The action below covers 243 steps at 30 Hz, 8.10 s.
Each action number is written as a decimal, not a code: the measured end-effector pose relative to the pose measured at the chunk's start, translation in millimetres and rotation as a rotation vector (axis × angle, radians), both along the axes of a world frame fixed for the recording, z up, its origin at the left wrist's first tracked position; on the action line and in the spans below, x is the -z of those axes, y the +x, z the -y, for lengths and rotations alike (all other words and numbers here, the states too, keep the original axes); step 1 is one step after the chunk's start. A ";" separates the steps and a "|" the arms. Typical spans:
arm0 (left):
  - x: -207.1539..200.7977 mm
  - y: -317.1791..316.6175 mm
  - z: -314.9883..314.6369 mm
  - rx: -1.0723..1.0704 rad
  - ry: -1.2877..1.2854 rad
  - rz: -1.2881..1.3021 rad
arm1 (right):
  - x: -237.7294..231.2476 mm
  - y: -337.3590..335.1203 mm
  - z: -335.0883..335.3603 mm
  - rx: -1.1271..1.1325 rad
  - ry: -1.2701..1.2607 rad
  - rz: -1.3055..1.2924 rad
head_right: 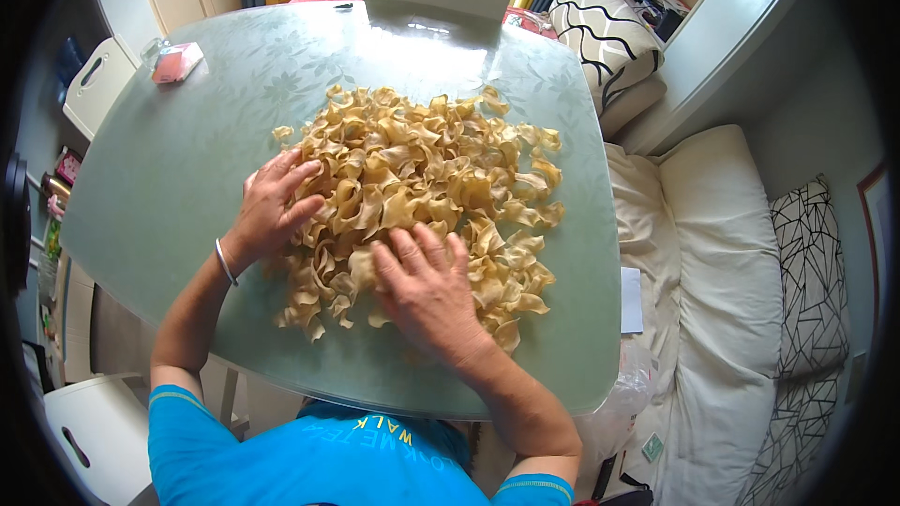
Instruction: The person sorts dried food pieces by hand on a table, moving individual slices from one pile to another and spreading them out across the surface.
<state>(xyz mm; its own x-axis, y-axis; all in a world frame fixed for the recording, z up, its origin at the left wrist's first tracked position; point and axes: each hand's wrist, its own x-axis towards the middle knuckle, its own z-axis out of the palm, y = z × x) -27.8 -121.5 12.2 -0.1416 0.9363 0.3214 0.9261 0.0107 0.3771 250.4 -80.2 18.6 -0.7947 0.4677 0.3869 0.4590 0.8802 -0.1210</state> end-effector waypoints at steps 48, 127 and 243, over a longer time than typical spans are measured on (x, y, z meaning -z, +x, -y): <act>-20.9 4.2 1.9 -0.136 0.050 -0.310 | -27.1 -37.8 -35.0 -0.035 -0.110 0.172; -45.7 -33.4 9.9 -0.188 -0.409 -0.258 | -10.3 -37.5 42.5 -0.329 -0.108 0.091; 1.0 30.7 65.7 0.230 0.039 -0.212 | -3.1 -28.1 10.9 -0.198 -0.050 0.012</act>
